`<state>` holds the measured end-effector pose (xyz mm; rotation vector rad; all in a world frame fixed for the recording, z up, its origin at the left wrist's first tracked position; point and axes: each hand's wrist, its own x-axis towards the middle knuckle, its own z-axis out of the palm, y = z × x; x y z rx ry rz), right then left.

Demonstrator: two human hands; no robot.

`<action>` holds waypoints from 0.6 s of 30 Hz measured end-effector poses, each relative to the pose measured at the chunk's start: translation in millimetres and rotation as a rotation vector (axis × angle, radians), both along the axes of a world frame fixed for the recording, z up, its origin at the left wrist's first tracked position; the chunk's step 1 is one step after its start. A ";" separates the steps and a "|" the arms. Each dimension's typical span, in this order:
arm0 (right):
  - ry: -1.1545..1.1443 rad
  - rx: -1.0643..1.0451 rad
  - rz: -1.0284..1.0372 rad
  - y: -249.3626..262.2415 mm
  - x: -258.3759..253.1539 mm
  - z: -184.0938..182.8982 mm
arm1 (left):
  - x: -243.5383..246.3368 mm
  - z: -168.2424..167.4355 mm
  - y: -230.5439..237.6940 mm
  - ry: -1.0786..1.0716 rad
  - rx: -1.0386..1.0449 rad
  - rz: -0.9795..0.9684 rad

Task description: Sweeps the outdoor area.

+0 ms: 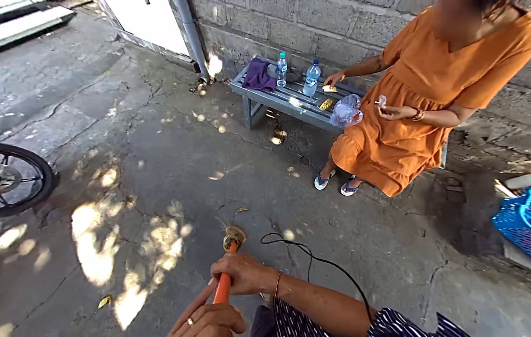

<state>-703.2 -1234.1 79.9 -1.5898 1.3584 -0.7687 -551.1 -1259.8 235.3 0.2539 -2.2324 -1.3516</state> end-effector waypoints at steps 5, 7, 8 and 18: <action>0.130 0.144 -0.193 -21.3 -58.7 -3.5 | -31.7 -20.1 -48.7 -0.031 0.111 -0.108; 0.154 0.161 -0.298 -27.5 -88.0 -8.5 | -57.8 -33.5 -63.2 -0.010 0.130 -0.129; 0.169 0.177 -0.344 -31.1 -103.6 -10.8 | -73.1 -41.2 -69.7 0.008 0.132 -0.132; 0.268 0.295 -0.633 -90.7 -288.3 -53.9 | -257.8 -118.1 -132.3 0.104 0.277 -0.040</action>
